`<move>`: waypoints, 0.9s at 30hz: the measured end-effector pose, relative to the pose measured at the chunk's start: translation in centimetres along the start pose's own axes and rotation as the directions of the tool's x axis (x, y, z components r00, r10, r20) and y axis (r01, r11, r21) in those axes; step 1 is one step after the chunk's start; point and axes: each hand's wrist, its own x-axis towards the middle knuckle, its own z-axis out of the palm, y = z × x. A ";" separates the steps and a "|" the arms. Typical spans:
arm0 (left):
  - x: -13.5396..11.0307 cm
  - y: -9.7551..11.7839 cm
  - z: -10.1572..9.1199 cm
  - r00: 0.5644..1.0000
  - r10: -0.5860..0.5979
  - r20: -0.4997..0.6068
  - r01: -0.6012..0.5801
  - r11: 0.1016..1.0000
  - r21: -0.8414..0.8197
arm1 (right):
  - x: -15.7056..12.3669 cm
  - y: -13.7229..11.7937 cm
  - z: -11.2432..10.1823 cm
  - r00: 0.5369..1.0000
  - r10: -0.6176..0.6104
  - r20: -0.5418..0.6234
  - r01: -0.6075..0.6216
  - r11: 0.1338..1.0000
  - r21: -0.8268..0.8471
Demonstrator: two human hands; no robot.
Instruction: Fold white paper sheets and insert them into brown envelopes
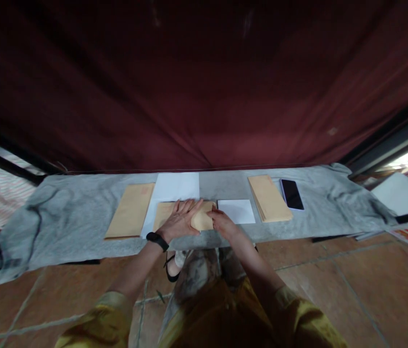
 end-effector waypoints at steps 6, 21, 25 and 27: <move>0.7 -0.8 0.4 0.998 -0.016 0.065 0.021 0.997 -0.073 | -2.1 0.0 -1.6 0.983 -0.172 -0.063 0.162 0.977 -0.141; 0.9 -0.5 -0.1 0.995 -0.036 0.093 0.045 0.995 -0.093 | -5.5 -1.3 -10.7 0.700 -0.686 -0.200 -0.136 0.147 -0.980; 0.8 -0.5 -0.2 0.996 -0.034 0.080 0.042 0.994 -0.098 | -4.8 -1.2 -10.8 0.677 -0.692 -0.251 -0.224 0.131 -0.966; 0.8 -0.6 -0.2 0.997 -0.031 0.074 0.039 0.993 -0.107 | -4.4 -1.5 -10.9 0.686 -0.672 -0.278 -0.246 0.145 -0.958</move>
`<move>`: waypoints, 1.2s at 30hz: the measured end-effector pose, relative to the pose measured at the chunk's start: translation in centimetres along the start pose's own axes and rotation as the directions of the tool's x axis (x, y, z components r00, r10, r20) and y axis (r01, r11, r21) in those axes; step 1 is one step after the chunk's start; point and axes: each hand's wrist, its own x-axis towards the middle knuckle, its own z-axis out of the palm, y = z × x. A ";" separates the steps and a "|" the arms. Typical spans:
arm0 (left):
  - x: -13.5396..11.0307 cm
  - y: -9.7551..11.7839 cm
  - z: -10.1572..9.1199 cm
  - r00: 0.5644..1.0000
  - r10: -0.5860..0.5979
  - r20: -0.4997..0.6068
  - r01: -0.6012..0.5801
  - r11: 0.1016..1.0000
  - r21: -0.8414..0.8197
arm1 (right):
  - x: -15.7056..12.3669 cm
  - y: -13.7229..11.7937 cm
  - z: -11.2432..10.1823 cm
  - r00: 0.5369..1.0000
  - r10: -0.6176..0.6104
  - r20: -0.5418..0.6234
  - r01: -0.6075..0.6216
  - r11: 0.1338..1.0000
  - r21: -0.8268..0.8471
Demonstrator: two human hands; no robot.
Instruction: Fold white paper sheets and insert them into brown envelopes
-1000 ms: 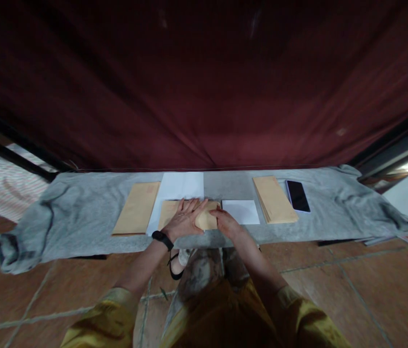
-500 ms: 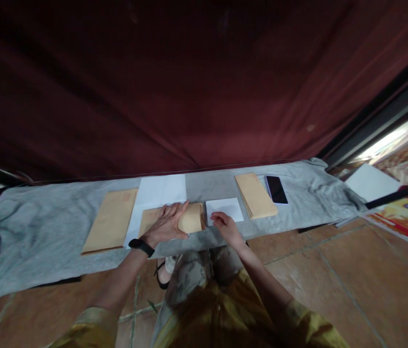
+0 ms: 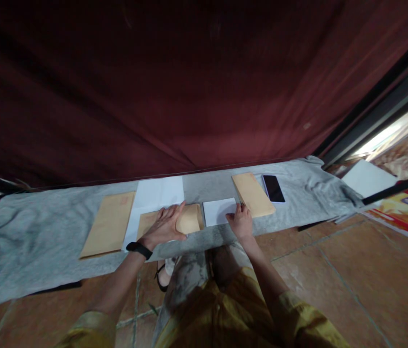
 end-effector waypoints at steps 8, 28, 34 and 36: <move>0.0 -0.3 0.6 1.000 0.002 -0.017 -0.002 1.000 0.001 | 1.3 0.3 0.3 0.996 0.084 0.038 -0.087 0.992 0.092; 0.1 -0.1 0.6 1.000 -0.006 -0.004 0.006 1.000 0.001 | -0.4 2.3 0.5 0.970 0.146 0.192 -0.237 0.728 0.643; 0.0 -0.7 -0.1 1.000 -0.019 0.019 0.020 0.999 -0.025 | 0.9 2.0 0.6 0.968 0.138 0.211 -0.252 0.604 0.756; 0.0 -0.8 -0.3 0.999 -0.028 0.027 0.029 0.999 -0.035 | 1.2 1.9 0.4 0.962 0.131 0.240 -0.272 0.539 0.797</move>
